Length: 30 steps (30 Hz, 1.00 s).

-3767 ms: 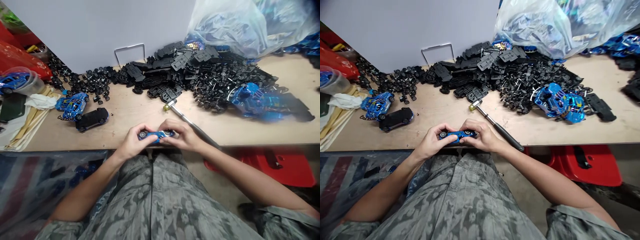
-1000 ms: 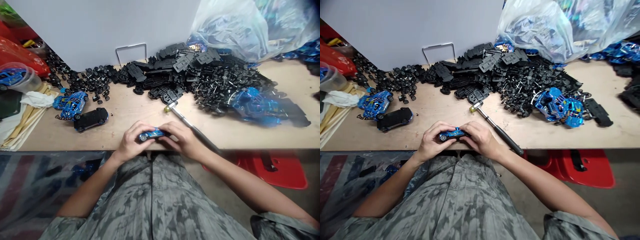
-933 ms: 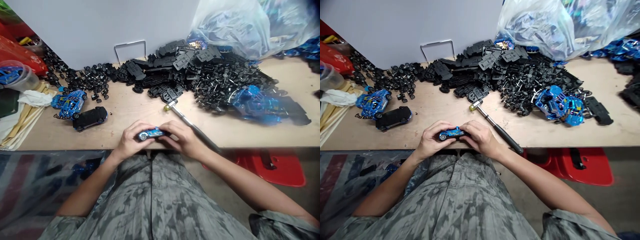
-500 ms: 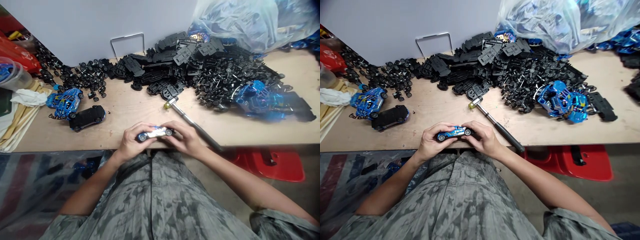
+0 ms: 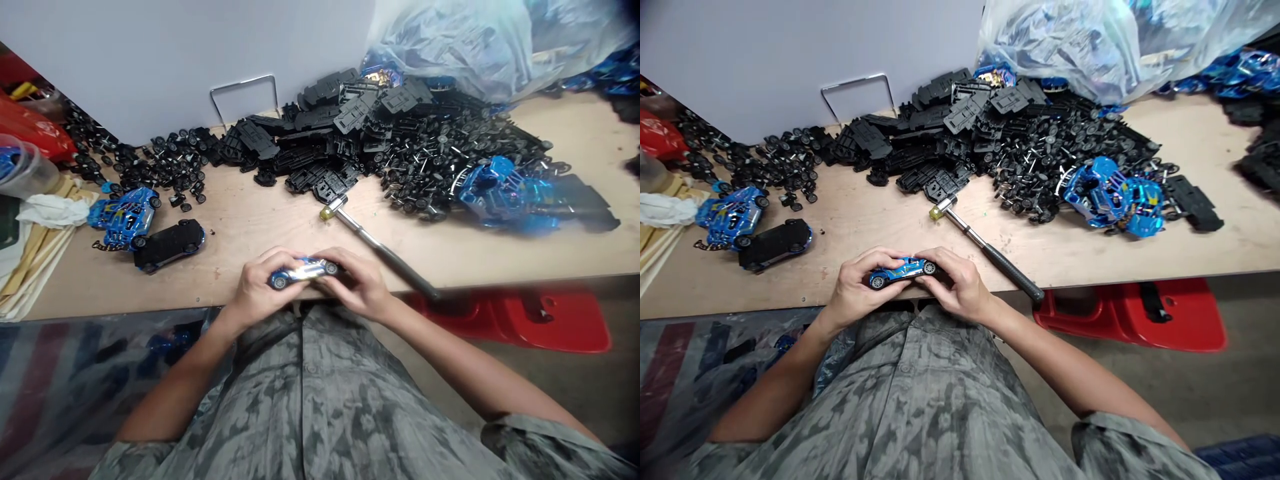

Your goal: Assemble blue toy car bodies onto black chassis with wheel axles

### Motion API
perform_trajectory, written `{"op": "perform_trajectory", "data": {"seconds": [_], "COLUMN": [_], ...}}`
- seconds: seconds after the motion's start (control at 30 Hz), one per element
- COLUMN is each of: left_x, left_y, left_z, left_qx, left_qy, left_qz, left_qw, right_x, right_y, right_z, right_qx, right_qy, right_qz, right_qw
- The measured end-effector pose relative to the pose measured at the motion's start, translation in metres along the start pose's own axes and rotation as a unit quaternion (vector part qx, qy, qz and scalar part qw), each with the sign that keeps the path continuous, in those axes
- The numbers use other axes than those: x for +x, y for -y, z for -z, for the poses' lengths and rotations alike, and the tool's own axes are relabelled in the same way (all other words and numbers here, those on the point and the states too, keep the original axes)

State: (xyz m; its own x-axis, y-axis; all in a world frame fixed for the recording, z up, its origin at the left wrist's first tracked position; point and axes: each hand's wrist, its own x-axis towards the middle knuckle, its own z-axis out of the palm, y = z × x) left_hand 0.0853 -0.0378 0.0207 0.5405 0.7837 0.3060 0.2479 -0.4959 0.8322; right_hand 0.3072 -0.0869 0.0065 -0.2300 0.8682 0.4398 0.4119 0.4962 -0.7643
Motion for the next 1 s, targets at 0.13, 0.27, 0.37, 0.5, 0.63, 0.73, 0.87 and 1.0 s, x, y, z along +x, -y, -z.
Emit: {"op": "perform_trajectory", "data": {"seconds": [0.13,0.27,0.37,0.5,0.63,0.73,0.87,1.0], "left_x": [0.014,0.014,0.009,0.009,0.021,0.024,0.011,0.001], "left_y": [-0.011,-0.010,-0.005,0.000,0.000,-0.002,-0.001,0.004], "left_z": [0.015,0.012,0.004,0.003,0.014,0.017,0.004,-0.005], "left_qx": [0.096,0.094,0.077,0.036,-0.008,0.078,0.254,0.359], "left_qy": [0.099,0.117,0.081,0.045,0.074,0.092,0.105,0.100], "left_qz": [-0.015,-0.034,-0.043,-0.030,0.083,0.071,-0.035,-0.072], "left_qw": [0.990,0.988,0.993,0.998,0.994,0.990,0.961,0.925], "right_x": [0.000,-0.001,-0.001,0.001,0.007,0.016,0.032,0.024], "right_y": [0.002,0.003,0.003,0.004,0.004,-0.003,-0.009,0.006], "right_z": [0.003,-0.004,-0.012,-0.007,0.011,0.015,0.019,0.043], "right_qx": [0.001,0.008,-0.007,-0.006,0.030,0.089,0.097,-0.253], "right_qy": [0.008,-0.020,-0.063,-0.066,-0.006,0.020,0.097,0.105], "right_qz": [0.012,0.011,0.006,-0.016,-0.098,-0.219,-0.310,-0.220], "right_qw": [1.000,1.000,0.998,0.998,0.995,0.972,0.941,0.936]}}
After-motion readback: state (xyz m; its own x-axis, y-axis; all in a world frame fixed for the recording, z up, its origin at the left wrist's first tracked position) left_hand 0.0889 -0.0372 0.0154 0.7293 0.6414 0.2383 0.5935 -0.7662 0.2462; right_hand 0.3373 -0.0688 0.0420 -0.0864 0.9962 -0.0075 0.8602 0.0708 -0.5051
